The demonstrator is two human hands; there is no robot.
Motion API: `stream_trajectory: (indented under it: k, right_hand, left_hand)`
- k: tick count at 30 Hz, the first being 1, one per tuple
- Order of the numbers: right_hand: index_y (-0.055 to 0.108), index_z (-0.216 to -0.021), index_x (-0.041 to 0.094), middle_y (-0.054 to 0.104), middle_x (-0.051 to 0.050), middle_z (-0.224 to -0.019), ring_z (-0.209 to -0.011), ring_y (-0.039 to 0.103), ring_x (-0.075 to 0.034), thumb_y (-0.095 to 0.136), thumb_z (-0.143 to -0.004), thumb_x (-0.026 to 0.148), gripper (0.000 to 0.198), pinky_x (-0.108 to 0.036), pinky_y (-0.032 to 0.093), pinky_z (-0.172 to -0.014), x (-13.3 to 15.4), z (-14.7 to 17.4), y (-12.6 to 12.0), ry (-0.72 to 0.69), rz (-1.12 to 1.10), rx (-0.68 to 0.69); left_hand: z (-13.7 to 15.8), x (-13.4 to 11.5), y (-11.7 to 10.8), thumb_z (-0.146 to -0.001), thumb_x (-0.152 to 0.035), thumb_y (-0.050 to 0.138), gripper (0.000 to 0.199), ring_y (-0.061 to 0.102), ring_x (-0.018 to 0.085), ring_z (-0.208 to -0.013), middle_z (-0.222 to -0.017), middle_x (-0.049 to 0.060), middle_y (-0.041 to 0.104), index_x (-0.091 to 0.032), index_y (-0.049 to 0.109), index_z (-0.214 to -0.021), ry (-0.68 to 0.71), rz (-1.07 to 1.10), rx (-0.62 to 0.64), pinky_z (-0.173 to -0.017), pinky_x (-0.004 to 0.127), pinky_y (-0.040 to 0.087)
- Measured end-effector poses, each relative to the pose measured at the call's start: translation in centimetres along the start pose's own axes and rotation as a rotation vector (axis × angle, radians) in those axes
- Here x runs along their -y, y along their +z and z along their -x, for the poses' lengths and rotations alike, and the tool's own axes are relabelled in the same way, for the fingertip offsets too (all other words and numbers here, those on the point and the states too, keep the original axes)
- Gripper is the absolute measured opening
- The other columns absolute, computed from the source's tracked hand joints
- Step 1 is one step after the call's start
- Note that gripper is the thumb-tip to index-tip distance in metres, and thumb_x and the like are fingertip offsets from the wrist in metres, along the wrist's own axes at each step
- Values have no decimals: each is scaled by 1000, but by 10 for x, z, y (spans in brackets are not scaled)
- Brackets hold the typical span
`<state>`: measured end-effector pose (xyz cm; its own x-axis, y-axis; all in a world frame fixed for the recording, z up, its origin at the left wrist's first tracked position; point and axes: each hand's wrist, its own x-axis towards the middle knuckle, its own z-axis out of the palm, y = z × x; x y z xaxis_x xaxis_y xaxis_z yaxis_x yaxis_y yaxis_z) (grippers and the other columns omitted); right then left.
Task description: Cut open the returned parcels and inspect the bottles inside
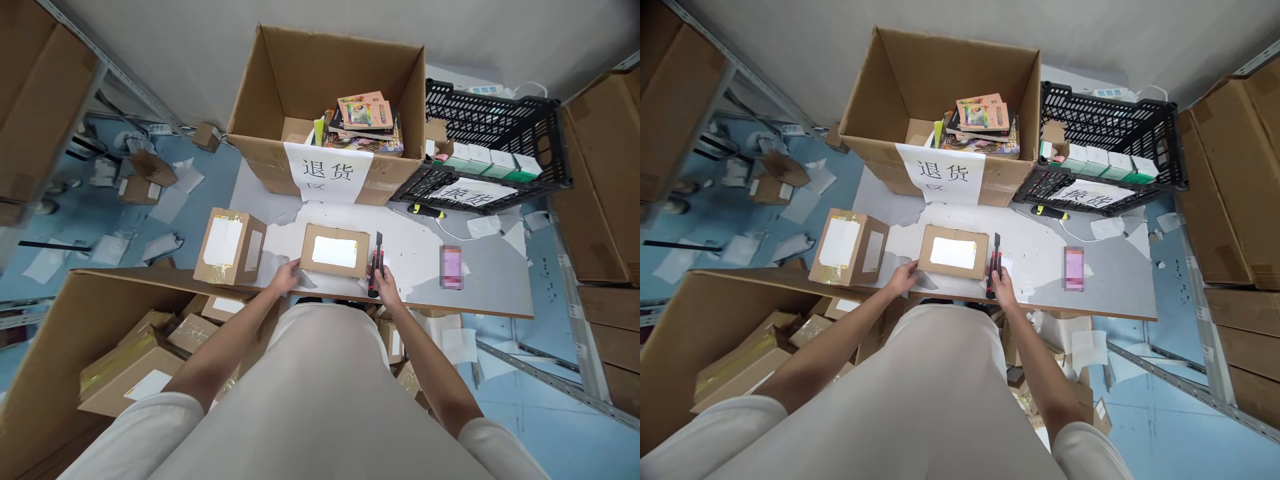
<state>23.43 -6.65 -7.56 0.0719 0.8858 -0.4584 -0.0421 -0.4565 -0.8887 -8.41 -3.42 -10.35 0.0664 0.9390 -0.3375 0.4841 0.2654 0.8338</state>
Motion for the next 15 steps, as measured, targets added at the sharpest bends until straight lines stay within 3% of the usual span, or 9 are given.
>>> stream_trajectory:
  k: [3,6,12,15]
  right_hand:
    - [49,-108,23,63,-8,-111,-97,63,-19,50,-77,65,52,-35,53,-81,-8,9,1,40,81,-9]
    - [49,-105,22,65,-6,-100,-85,64,-17,50,-76,66,52,-34,54,-78,-6,10,2,49,97,-25]
    - [46,-100,24,64,-6,-103,-92,63,-17,49,-81,61,42,-33,53,-82,27,-1,-2,-91,22,-43]
    - [50,-101,24,64,-5,-103,-93,61,-18,48,-82,57,38,-34,51,-83,43,-11,-3,-163,131,-41]
  left_hand:
    - [4,6,9,-65,-43,64,66,61,26,-108,-119,12,65,-11,57,-123,-18,149,38,-98,40,46]
    - [5,0,9,-69,-50,62,65,63,26,-102,-113,12,67,-10,59,-119,-50,181,14,-95,41,48]
    - [5,-40,-10,-77,-53,54,48,65,22,-85,-95,9,71,-13,70,-98,-7,-12,-161,-81,33,51]
    - [-7,-56,-14,-83,-53,46,47,64,21,-83,-91,9,71,-13,71,-93,16,-115,-225,-80,32,49]
